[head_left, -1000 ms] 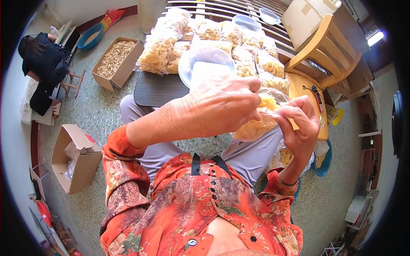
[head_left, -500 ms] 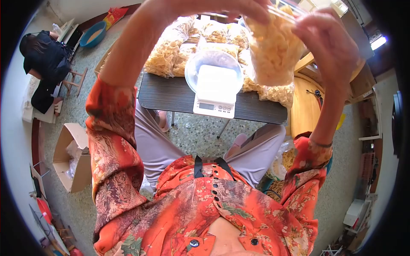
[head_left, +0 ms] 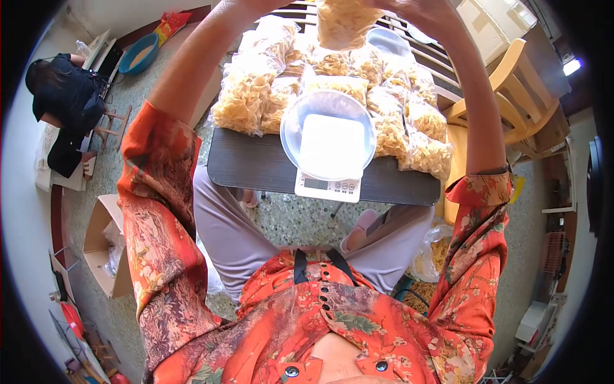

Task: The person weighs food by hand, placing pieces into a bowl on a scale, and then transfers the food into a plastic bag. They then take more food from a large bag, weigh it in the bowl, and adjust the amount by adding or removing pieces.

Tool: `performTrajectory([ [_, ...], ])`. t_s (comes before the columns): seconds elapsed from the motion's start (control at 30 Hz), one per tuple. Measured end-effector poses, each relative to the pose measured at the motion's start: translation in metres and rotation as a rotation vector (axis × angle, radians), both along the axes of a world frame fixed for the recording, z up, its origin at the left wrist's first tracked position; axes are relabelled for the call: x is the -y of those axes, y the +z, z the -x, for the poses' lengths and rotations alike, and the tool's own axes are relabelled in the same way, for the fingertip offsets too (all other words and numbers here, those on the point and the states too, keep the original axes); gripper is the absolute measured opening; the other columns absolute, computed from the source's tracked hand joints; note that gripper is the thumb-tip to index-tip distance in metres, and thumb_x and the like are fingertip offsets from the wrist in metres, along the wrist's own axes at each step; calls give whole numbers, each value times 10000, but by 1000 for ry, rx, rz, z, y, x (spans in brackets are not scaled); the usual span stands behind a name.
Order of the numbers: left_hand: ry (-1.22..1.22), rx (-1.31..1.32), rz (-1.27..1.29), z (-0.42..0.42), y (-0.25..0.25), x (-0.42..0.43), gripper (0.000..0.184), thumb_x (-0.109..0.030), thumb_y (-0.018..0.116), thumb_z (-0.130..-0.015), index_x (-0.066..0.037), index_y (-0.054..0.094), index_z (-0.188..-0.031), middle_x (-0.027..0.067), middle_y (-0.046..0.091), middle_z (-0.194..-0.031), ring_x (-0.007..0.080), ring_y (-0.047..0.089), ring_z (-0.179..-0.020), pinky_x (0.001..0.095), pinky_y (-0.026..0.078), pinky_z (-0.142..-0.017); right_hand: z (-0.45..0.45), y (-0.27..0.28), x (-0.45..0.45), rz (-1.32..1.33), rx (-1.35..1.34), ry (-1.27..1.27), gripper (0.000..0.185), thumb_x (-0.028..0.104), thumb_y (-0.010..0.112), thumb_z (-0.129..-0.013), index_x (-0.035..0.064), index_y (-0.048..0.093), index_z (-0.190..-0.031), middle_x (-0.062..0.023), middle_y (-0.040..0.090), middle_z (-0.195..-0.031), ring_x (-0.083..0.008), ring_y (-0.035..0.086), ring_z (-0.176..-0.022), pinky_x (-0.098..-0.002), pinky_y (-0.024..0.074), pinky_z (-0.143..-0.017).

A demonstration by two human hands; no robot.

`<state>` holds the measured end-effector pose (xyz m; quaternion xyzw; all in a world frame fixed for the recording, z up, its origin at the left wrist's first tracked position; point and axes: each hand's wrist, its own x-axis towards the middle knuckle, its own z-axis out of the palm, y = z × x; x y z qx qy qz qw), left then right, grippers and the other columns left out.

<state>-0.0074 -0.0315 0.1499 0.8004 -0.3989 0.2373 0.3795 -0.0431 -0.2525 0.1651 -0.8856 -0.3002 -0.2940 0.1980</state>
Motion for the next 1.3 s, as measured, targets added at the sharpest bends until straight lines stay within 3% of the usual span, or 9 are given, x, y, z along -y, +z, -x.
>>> performTrajectory([
  [0.2,-107,106,108,-21,-9,-10,131,2,700,-771,2,690,-901,65,601,-795,129,608,-724,273,501,-640,-28,-2,-15,-60,-6,-39,219,177,785,-739,5,684,-829,-111,628,-657,-176,570,-591,-342,454,-562],
  [0.27,77,236,21,-7,-11,-9,139,-4,716,-774,-7,671,-906,45,574,-761,110,584,-716,279,479,-625,-35,-14,-14,-16,81,-1,207,170,775,-738,15,649,-792,-136,632,-710,-224,604,-638,-361,475,-597],
  [0.4,-35,567,-109,-37,-33,-22,191,-14,721,-771,-38,661,-951,94,582,-771,237,598,-717,347,483,-644,-48,-47,-18,33,273,58,160,156,733,-752,57,618,-800,-157,632,-798,-322,639,-715,-407,494,-624],
  [0.47,-28,475,-183,-40,-37,-28,179,-31,720,-773,-44,655,-939,131,605,-817,303,614,-776,380,495,-669,-64,-67,-22,21,302,62,147,150,718,-757,63,610,-805,-162,619,-784,-338,630,-699,-405,494,-612],
  [0.53,-42,507,-165,-41,-49,-24,231,-111,744,-775,-65,633,-973,144,614,-933,315,638,-848,384,518,-692,-76,-86,-25,129,573,71,126,61,723,-827,68,622,-902,-60,603,-783,-200,645,-692,-291,532,-621],
  [0.57,-10,544,-279,-49,-54,-29,111,-51,711,-830,-17,607,-852,109,567,-858,266,601,-756,327,520,-657,-74,-92,-27,161,557,43,101,77,695,-838,78,625,-910,-73,620,-797,-231,666,-711,-318,557,-626],
  [0.73,-5,519,-344,-60,-70,-28,101,-32,685,-844,-24,598,-894,122,573,-885,300,613,-779,359,545,-701,-80,-112,-31,88,614,86,135,112,701,-847,82,590,-919,-91,602,-803,-287,651,-702,-362,558,-600],
  [0.9,39,590,-420,-61,-75,-28,84,-20,672,-832,-18,619,-896,142,615,-921,327,645,-815,378,554,-715,-84,-124,-30,156,592,66,180,93,677,-802,99,655,-981,-71,650,-935,-265,672,-865,-348,585,-677],
  [1.3,-19,351,-529,-60,-88,-42,76,-57,643,-846,-21,624,-781,119,583,-853,320,609,-803,410,508,-715,-73,-147,-24,252,394,141,106,66,641,-796,71,633,-901,-95,614,-880,-265,664,-834,-357,579,-709],
])
